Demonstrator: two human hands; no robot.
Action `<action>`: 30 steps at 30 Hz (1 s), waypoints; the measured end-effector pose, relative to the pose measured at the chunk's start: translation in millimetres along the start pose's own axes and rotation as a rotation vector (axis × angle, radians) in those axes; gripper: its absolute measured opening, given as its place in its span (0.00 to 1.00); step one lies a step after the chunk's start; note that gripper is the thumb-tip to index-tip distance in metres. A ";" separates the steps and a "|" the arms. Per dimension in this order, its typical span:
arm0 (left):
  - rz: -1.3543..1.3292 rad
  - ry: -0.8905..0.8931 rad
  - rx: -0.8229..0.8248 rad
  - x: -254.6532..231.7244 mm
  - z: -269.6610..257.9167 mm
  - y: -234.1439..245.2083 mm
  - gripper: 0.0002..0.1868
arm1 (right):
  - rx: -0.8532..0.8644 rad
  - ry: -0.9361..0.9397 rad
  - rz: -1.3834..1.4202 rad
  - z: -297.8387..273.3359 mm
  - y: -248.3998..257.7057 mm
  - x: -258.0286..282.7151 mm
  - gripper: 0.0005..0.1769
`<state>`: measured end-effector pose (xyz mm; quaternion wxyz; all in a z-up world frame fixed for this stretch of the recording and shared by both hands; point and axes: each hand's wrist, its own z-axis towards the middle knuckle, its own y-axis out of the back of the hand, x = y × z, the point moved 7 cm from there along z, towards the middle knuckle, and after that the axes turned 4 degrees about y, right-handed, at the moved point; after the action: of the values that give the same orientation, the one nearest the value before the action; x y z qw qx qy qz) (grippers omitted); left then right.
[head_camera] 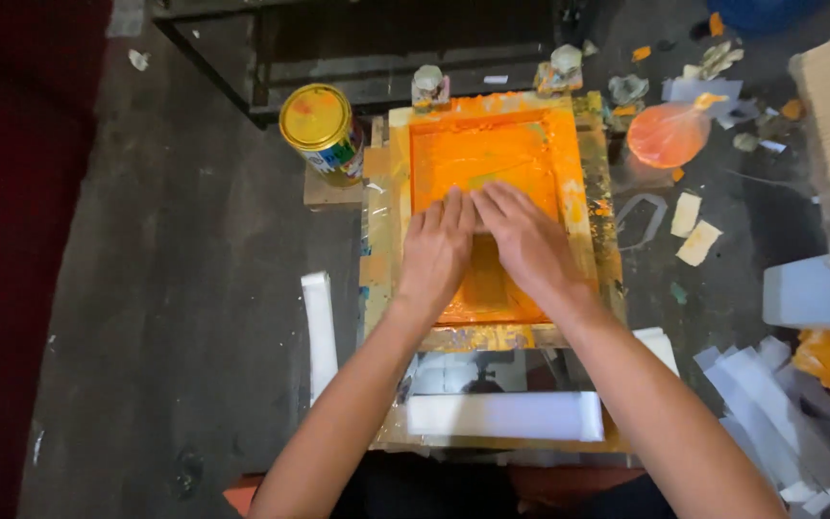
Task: The person sits on the floor and uses a squeegee to pull orange ink across a screen printing frame, transferring the design onto a white sheet of paper placed underneath. The person repeats this process multiple times, lifting the screen to reveal the printed paper and placing a new sheet for the next print.
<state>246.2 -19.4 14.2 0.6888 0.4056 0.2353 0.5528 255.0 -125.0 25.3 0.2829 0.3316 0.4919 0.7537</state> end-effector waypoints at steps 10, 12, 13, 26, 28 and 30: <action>-0.008 0.004 0.024 6.8 20.5 -38.3 0.19 | 0.014 -0.020 -0.004 22.3 -23.4 -34.2 0.26; -0.050 -0.009 0.031 6.1 24.9 -25.9 0.17 | 0.062 -0.043 0.010 21.3 -20.9 -33.9 0.28; -0.050 -0.011 0.031 4.9 22.0 -22.6 0.17 | 0.060 -0.044 0.010 18.2 -19.8 -32.0 0.28; -0.067 -0.078 0.217 -26.5 -48.5 41.0 0.09 | 0.224 -0.189 0.375 -53.2 37.3 51.3 0.30; -0.044 -0.076 0.202 -33.2 -61.2 48.3 0.09 | 0.212 -0.206 0.419 -67.2 45.6 62.3 0.30; -0.115 -0.054 0.296 -39.8 -71.7 52.0 0.09 | 0.358 -0.209 0.276 -83.1 22.3 51.5 0.32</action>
<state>150.0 -32.8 11.7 0.6580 0.5035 0.3184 0.4606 156.2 -140.2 32.8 0.1632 0.5165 0.5357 0.6478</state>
